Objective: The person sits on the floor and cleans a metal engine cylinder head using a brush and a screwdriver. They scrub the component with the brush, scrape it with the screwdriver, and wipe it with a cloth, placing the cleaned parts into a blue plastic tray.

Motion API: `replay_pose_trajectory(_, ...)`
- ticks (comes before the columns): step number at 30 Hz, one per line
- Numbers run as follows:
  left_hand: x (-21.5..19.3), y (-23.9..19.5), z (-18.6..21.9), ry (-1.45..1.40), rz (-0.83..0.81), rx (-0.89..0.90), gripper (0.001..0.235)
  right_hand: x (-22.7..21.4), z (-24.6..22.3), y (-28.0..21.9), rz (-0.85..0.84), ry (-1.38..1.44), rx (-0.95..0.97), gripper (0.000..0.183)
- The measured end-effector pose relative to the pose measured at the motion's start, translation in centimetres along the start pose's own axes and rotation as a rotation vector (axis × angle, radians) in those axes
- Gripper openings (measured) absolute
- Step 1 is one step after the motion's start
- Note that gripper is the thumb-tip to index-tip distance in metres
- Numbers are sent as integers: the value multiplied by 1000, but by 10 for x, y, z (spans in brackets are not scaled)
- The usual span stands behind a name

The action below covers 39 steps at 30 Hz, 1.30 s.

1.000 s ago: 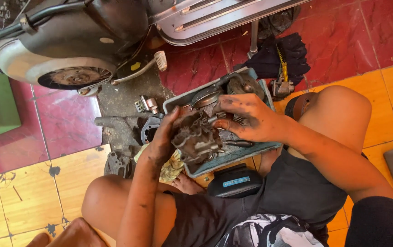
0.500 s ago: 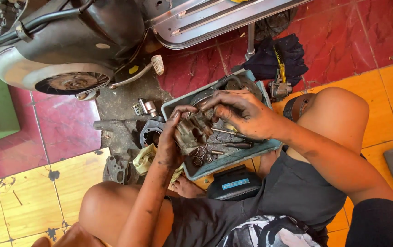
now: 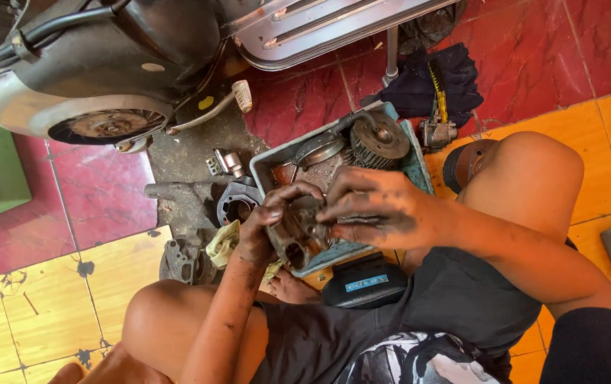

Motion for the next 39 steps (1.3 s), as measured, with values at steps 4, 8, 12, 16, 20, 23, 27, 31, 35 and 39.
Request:
replay_pose_trajectory(4,-11,-1,-11,65,-62,10,75,5,-25,6,-39,-181,-162,13)
replay_pose_trajectory(8,12,0,3,43,-63,44,72,8,-35,10,-52,-212,-183,13)
replay_pose_trajectory(12,24,-1,13,37,-29,15,72,10,-27,7,-2,-186,-216,12)
replay_pose_trajectory(16,29,4,20,-70,43,-56,73,6,-27,9,99,-305,-227,14)
replay_pose_trajectory(20,42,2,18,-125,-6,-86,73,11,-28,6,72,-353,-210,16)
replay_pose_trajectory(23,13,-11,-2,-198,49,-120,71,11,-30,10,82,-374,-227,19)
replay_pose_trajectory(27,-7,-18,-19,-260,162,-71,63,13,-23,9,37,-311,-161,20)
replay_pose_trajectory(31,10,-15,-11,-301,158,-75,67,17,-22,8,35,-286,-142,21)
replay_pose_trajectory(35,3,-12,-3,-293,92,-50,70,14,-18,8,-22,-254,-130,24)
replay_pose_trajectory(39,18,-4,1,-186,54,-42,62,10,-20,6,-67,-294,-147,23)
Point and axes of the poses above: each hand's wrist, its own y-axis towards the middle knuckle, its own x-axis out of the palm, z = x × y, the point moved 6 cm from there along y, towards the middle knuckle, and after that the axes turned 10 degrees about -z, right-handed, at the moved point
